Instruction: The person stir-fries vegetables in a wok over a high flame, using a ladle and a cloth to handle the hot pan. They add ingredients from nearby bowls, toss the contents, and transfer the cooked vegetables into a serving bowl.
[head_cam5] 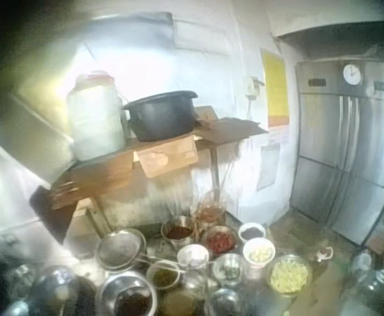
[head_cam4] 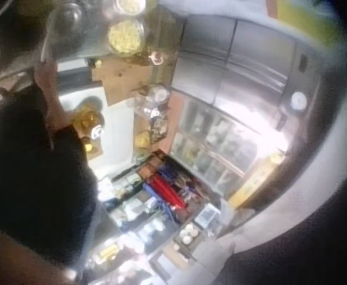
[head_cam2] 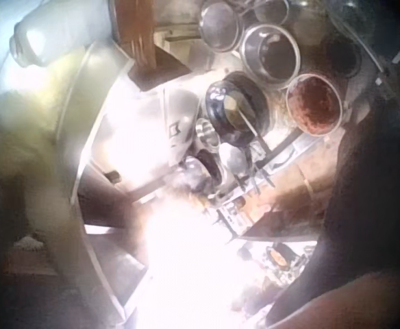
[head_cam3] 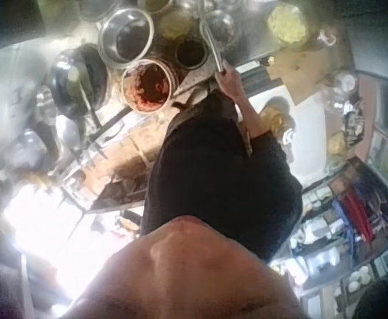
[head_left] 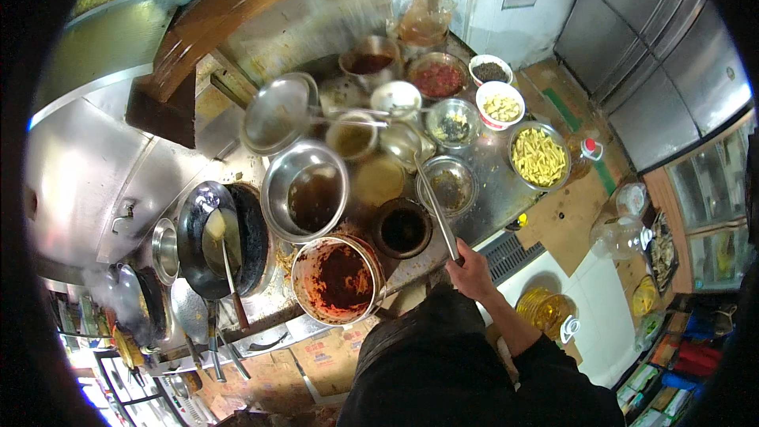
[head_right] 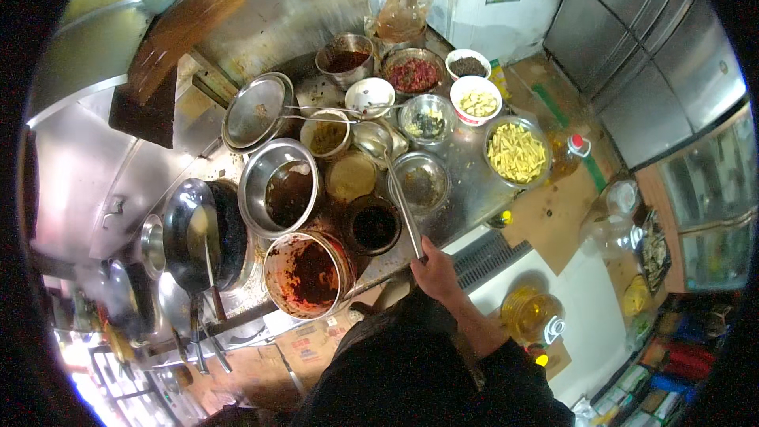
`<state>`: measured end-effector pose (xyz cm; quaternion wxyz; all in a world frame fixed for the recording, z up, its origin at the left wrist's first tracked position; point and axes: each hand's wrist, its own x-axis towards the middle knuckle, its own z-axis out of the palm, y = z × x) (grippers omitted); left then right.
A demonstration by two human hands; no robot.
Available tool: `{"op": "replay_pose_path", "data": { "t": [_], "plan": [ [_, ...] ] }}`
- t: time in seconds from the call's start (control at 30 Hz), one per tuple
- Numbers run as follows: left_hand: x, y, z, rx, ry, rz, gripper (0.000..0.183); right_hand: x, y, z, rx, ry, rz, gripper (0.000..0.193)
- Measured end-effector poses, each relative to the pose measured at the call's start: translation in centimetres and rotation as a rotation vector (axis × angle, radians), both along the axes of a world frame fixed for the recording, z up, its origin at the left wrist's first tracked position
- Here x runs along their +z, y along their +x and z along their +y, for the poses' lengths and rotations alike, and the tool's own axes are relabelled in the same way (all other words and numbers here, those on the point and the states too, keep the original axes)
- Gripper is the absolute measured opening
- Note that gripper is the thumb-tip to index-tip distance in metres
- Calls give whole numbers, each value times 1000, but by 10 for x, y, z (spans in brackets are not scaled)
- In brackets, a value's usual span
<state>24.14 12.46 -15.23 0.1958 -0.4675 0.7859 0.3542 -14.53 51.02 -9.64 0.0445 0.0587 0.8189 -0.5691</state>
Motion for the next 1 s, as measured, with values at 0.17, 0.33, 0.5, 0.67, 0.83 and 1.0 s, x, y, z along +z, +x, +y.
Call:
{"op": "replay_pose_path", "data": {
  "t": [0.17, 0.33, 0.5, 0.67, 0.83, 1.0],
  "plan": [
    [12, -13, 1, -18, 27, 10, 15, -8, -4, 12, 21, -244, -164, 17],
    [24, -32, -4, 84, 128, 151, 17, 48, 14, 18, -146, -815, -412, 24],
    [10, -70, -38, -277, -37, 25, 20, 60, 33, 12, -140, -704, -458, 34],
    [-1, -86, -39, -289, 205, 197, 17, 66, 53, -2, 1, -344, -320, 39],
    [-116, -1, -78, -247, 105, 48, 22, 20, 51, -21, 118, 260, 157, 49],
    [-153, 77, -106, -101, 68, 102, 17, 33, 47, -36, 115, 295, 68, 43]
  ]
}}
